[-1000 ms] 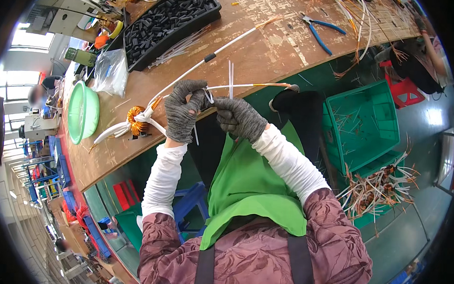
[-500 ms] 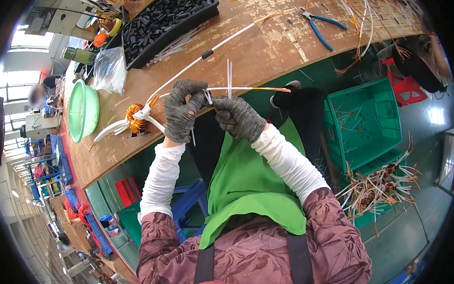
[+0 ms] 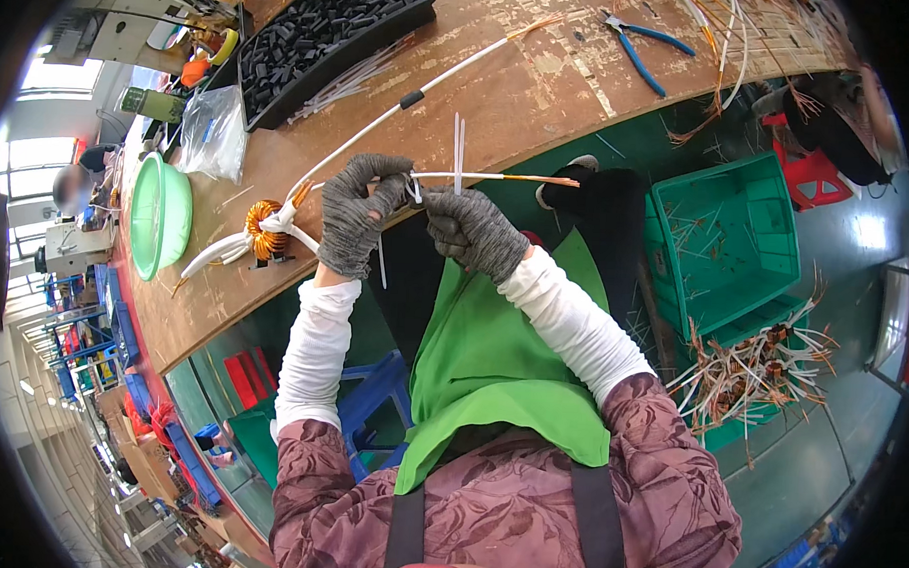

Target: The person assembles wire harnesses and electronic components by hand at a workstation, securing them with fasteners and plastic sleeves. Pliers and wire cutters are used to manipulate the components.

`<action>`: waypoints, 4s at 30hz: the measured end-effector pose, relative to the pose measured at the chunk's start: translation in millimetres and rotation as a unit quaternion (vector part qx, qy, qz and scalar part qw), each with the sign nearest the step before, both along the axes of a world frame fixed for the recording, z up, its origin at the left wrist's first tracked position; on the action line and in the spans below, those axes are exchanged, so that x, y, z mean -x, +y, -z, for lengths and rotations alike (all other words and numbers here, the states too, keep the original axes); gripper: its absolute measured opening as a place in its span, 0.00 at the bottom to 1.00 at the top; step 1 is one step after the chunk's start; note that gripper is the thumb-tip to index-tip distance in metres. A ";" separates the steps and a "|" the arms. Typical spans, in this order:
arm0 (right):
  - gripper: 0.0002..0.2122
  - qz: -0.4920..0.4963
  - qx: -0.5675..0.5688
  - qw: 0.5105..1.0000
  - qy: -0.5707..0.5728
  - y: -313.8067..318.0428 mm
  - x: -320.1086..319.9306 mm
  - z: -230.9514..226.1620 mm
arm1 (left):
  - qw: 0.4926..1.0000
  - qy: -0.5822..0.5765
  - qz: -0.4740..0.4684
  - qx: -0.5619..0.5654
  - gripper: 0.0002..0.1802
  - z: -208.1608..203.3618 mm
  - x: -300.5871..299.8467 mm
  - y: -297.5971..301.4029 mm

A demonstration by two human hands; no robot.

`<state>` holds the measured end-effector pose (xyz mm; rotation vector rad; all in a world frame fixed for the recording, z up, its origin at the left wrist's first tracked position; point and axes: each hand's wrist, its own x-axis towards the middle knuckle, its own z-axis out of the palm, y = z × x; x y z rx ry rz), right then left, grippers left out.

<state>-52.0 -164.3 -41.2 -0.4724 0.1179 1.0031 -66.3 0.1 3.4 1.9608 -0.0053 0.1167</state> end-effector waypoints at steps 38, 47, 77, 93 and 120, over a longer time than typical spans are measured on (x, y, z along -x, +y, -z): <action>0.06 0.044 0.041 0.997 -0.050 2.0 12.5 -8.5 | 0.967 -0.154 0.096 -0.179 0.10 -9.7 4.1 -2.2; 0.07 0.098 0.201 0.934 -0.278 -2.1 17.2 0.6 | 0.899 -0.290 0.142 -0.296 0.16 0.0 13.5 3.0; 0.14 0.083 0.239 0.912 -0.323 -18.5 -31.7 -45.0 | 0.985 -0.022 -0.034 0.170 0.07 -55.6 -16.6 -2.3; 0.07 -0.114 0.258 0.953 -0.113 17.5 -112.1 -26.0 | 0.935 0.289 -0.095 0.180 0.10 -2.1 -144.0 46.3; 0.09 -0.033 0.138 0.989 -0.044 37.9 -99.7 -6.1 | 0.943 -0.207 -0.246 -0.086 0.07 3.8 -84.9 11.2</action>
